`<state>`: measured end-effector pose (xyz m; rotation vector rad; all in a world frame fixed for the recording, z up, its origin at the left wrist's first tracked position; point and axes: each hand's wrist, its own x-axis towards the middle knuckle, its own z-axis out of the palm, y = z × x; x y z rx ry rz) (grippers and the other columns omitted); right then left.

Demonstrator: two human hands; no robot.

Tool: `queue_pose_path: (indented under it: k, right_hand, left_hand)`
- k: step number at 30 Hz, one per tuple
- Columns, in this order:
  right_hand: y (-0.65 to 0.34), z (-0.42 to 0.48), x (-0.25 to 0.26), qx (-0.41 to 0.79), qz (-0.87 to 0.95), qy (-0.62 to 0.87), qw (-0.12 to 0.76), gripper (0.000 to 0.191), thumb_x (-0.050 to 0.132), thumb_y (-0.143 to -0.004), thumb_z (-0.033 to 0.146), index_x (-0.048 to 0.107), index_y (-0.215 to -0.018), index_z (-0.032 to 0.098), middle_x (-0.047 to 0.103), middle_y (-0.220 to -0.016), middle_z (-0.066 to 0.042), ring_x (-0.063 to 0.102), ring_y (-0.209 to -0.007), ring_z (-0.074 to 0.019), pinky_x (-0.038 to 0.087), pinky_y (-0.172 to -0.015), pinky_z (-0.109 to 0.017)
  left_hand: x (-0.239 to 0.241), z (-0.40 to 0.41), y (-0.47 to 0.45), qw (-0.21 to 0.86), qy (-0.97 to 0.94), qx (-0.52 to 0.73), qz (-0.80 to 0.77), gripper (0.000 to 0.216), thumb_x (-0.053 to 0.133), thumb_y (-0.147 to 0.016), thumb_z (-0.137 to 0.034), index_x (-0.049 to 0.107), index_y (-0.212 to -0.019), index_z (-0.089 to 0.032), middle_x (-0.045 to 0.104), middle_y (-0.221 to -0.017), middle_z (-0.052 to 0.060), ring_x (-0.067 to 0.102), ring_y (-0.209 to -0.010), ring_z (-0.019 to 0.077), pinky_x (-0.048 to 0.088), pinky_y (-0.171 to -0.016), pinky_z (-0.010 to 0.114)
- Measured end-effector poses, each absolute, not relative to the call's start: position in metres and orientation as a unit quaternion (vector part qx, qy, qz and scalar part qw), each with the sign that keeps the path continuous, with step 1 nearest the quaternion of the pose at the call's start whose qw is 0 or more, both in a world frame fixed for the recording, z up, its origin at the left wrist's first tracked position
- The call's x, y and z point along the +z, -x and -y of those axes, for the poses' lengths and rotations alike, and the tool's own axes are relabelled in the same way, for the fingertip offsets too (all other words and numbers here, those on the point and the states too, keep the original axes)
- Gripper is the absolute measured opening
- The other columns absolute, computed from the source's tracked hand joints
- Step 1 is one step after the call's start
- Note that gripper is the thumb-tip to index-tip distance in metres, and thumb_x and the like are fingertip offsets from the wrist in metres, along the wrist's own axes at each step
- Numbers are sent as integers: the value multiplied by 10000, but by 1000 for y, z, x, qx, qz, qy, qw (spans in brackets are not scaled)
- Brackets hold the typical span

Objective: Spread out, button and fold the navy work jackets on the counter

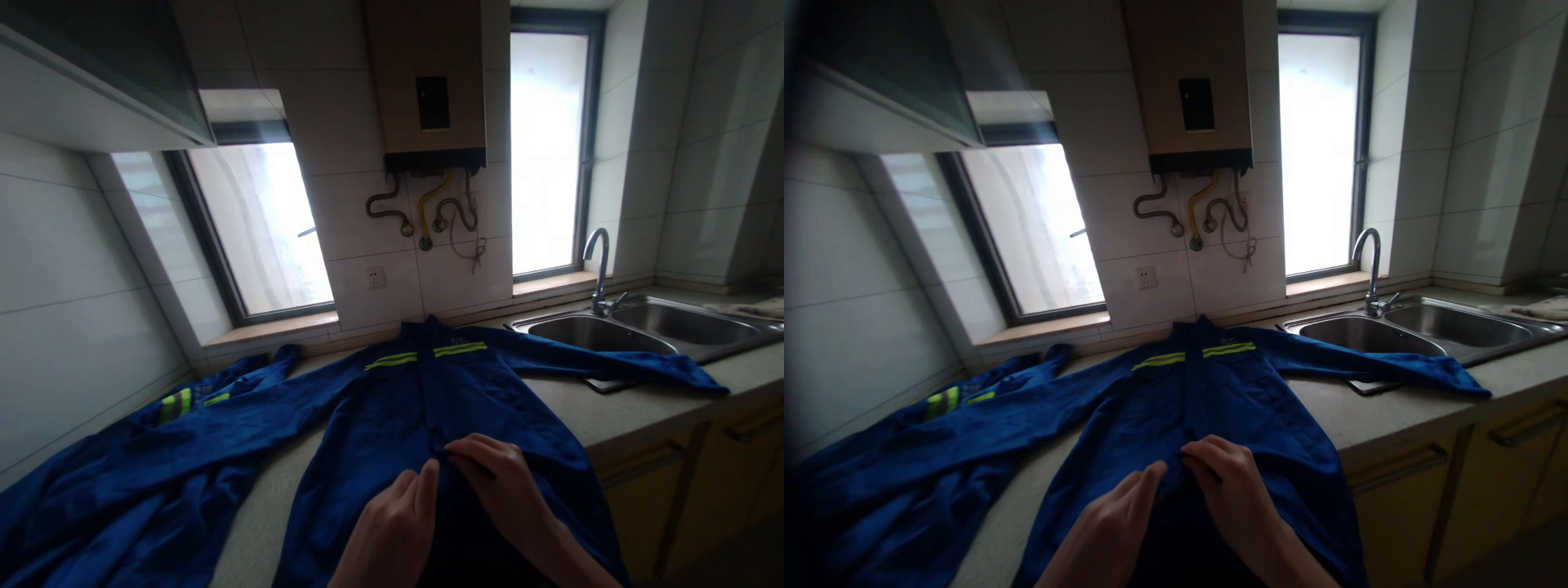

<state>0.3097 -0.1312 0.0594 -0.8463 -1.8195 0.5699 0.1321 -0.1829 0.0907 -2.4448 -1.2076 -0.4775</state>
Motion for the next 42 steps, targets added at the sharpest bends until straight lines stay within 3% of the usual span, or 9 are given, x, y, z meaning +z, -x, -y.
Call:
queue_pose_path:
  k: [3, 8, 13, 18, 22, 25, 28, 35, 42]
  right_hand:
    - [-309, 132, 62, 273, 742, 336, 511, 158, 590, -855, 254, 739, -901, 229, 704, -832, -14, 652, -741, -123, 499, -690, -187]
    - [-309, 134, 63, 314, 733, 328, 507, 169, 583, -855, 237, 748, -890, 222, 704, -815, -19, 647, -736, -128, 491, -686, -186]
    - [-311, 138, 65, 311, 747, 325, 489, 236, 518, -890, 259, 734, -974, 212, 696, -902, -49, 647, -814, -146, 502, -750, -219]
    - [-314, 141, 62, 295, 760, 322, 481, 254, 650, -789, 289, 711, -1019, 200, 674, -996, -64, 640, -892, -173, 515, -819, -251]
    - [-313, 136, 58, 281, 768, 290, 497, 195, 568, -831, 185, 702, -972, 192, 679, -935, -48, 648, -823, -135, 523, -754, -208]
    - [-313, 132, 52, 238, 785, 265, 506, 218, 550, -833, 144, 685, -998, 195, 669, -958, -51, 641, -832, -127, 523, -755, -202]
    - [-313, 129, 46, 185, 803, 240, 513, 237, 553, -828, 116, 662, -1023, 197, 654, -950, -50, 627, -822, -121, 521, -744, -200]
    - [-311, 127, 45, 122, 830, 225, 496, 265, 524, -820, 59, 606, -1034, 191, 632, -901, -50, 593, -811, -132, 512, -717, -234]
    - [-316, 130, 43, 142, 836, 245, 471, 229, 524, -793, 60, 615, -973, 168, 627, -869, -47, 586, -793, -124, 479, -703, -220]
  left_hand:
    - [93, 177, -132, 203, 868, -196, 408, 369, 420, -751, 74, 540, -1028, -137, 663, -854, 14, 631, -745, 133, 538, -637, 189]
    - [89, 171, -129, 228, 877, -189, 378, 324, 457, -775, 43, 533, -1031, -141, 658, -866, 14, 624, -737, 154, 551, -620, 232]
    - [84, 169, -128, 227, 875, -222, 365, 286, 417, -827, 13, 514, -1066, -110, 648, -836, 38, 617, -721, 162, 545, -599, 245]
    - [83, 166, -130, 211, 875, -250, 356, 234, 365, -881, -24, 521, -1025, -123, 639, -787, 33, 611, -676, 156, 526, -548, 240]
    - [84, 163, -130, 197, 868, -275, 364, 277, 343, -921, -68, 485, -1154, -116, 642, -792, 29, 614, -661, 132, 522, -547, 214]
    - [82, 161, -129, 209, 869, -264, 361, 335, 358, -919, -73, 442, -1242, -100, 658, -938, 76, 637, -814, 158, 561, -655, 248]
    - [80, 160, -128, 213, 876, -233, 364, 334, 382, -884, -33, 486, -1193, -104, 647, -1016, 95, 623, -917, 194, 575, -736, 292]
    - [74, 159, -130, 239, 870, -211, 377, 348, 366, -815, 42, 528, -1071, -127, 641, -947, 76, 612, -858, 200, 574, -691, 301]
    - [78, 160, -133, 150, 889, -176, 395, 259, 404, -823, -19, 584, -945, -160, 647, -907, 54, 602, -830, 206, 543, -692, 331]
